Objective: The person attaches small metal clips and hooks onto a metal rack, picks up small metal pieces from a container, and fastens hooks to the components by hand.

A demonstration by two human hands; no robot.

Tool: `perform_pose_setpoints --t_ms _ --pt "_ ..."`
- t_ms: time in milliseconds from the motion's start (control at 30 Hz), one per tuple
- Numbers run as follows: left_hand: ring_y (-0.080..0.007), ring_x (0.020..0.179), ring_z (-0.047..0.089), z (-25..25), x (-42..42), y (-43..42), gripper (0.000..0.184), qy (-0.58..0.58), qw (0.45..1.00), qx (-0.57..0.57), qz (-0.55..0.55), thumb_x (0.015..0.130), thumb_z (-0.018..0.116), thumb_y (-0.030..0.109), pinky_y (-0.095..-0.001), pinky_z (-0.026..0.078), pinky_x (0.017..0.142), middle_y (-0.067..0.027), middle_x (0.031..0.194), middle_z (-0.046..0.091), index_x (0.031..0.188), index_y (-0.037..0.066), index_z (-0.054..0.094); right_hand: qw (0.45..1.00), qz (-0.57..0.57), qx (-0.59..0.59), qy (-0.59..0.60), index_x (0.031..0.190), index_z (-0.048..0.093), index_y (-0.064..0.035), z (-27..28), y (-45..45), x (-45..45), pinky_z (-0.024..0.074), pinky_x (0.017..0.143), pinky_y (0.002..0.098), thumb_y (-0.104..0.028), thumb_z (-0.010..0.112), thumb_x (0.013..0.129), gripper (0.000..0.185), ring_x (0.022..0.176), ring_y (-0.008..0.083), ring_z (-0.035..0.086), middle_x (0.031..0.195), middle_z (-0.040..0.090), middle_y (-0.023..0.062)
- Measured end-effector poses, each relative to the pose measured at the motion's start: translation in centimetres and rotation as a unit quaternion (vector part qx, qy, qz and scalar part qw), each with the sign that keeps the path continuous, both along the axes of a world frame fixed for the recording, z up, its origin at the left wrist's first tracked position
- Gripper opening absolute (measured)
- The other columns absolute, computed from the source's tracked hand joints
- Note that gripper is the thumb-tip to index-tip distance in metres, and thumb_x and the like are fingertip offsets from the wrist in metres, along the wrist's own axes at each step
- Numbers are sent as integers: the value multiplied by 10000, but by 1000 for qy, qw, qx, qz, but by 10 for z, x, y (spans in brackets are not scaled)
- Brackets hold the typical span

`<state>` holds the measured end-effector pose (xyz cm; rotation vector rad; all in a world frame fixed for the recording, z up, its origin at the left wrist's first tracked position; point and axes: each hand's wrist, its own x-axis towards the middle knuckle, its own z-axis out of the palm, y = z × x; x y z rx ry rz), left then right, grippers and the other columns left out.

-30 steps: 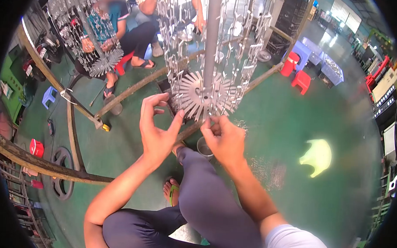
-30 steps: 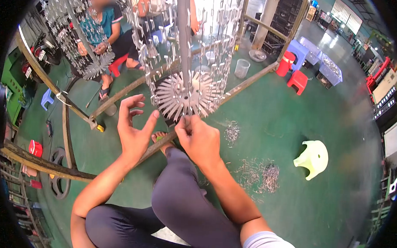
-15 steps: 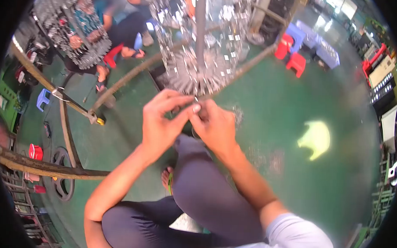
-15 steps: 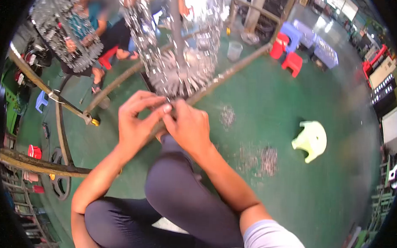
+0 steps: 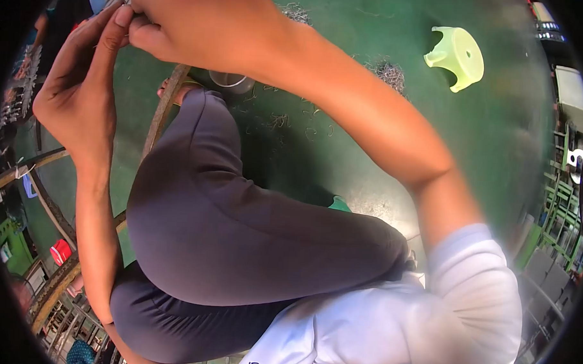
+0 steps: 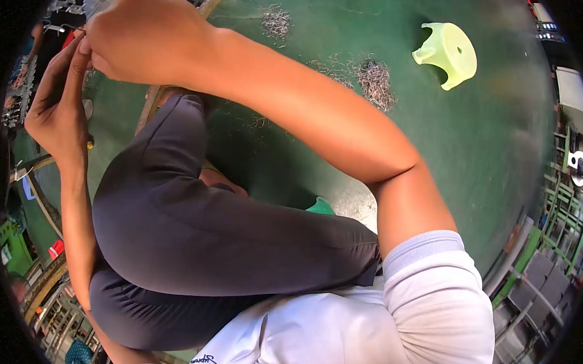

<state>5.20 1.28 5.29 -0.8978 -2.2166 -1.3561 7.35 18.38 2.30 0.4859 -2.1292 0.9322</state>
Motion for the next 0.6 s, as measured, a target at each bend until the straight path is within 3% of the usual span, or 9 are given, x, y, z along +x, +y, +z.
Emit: perform_pose_setpoints --t_ms 67,167,267,400,467,533,600 --pt "-119 975 705 -4 -12 -8 220 59 997 -54 -1 948 757 87 -258 534 937 -99 1067 771 1129 -38 766 999 30 -28 -20 912 679 42 -1 3 0 573 712 532 -146 627 920 196 747 488 692 773 683 294" --pt "-126 957 714 0 -7 -1 213 38 998 -42 -30 961 727 42 -254 552 913 -104 1068 769 1147 -61 748 995 55 -78 -11 887 680 51 1 8 8 567 710 536 -140 626 916 201 731 476 688 746 671 295" --pt "-147 895 735 1 -14 -4 208 90 993 -63 -44 927 740 -22 -254 595 861 -111 1024 772 1122 -95 738 989 93 -118 9 872 688 53 3 14 17 564 699 518 -140 631 906 204 721 457 687 742 666 292" --pt "-180 908 740 1 -10 -7 222 43 998 -42 -35 944 723 -11 -299 612 870 -149 1021 760 1137 -120 718 980 134 -131 -67 873 702 50 -7 30 17 561 673 481 -138 660 882 193 690 438 688 758 673 276" --pt "-216 928 739 1 -9 -11 244 35 998 -55 -17 976 693 18 -348 622 892 -185 1026 745 1160 -142 697 979 52 -172 -100 830 700 34 -21 45 39 557 666 464 -155 677 874 195 691 415 692 743 672 254" --pt "-224 931 741 1 -6 -13 248 20 999 -49 5 978 692 21 -356 624 894 -190 1029 743 1163 -144 695 972 -76 -103 -198 801 718 -11 -67 74 49 566 677 440 -251 693 887 256 707 356 711 707 684 194" --pt "-231 936 743 1 -4 -17 251 8 999 -44 15 979 690 26 -360 625 894 -192 1033 743 1165 -143 694 936 -184 -58 -294 980 753 -30 -126 103 69 538 648 378 -220 719 917 203 661 262 693 752 725 146"
